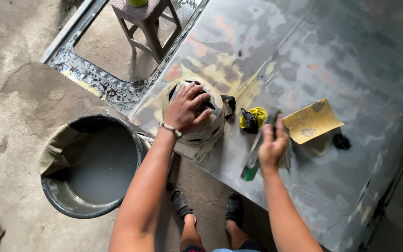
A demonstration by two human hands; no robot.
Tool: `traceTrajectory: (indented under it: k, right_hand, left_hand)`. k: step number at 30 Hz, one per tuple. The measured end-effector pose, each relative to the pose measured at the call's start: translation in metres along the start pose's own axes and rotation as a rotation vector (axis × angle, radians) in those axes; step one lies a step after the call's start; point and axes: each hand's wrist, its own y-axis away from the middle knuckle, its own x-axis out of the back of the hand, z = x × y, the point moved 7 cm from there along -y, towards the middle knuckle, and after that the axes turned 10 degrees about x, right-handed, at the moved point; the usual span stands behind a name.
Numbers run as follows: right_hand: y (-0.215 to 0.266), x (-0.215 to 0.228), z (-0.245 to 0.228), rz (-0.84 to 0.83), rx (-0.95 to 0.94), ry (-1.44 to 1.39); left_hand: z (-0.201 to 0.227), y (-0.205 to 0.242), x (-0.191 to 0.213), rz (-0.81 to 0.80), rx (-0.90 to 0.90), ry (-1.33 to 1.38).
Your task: The person sands a white helmet placed on a metal table using a green sanding block. They hold the helmet steady with their left hand while moving the sanding block over its surface with their right hand. The person briefly wipes the helmet with a yellow cloth before resuming the sanding process.
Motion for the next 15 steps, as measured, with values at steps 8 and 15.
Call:
traceTrajectory:
  k: [8,15]
  right_hand:
    - [0.009,-0.118,-0.065,-0.369,0.254,0.24]
    - [-0.011,-0.123,-0.118,-0.468,0.432,0.513]
  left_hand:
    - [0.015,0.017,-0.014,0.223,0.329,0.063]
    - [0.003,0.034,0.014,0.069,0.579,0.145]
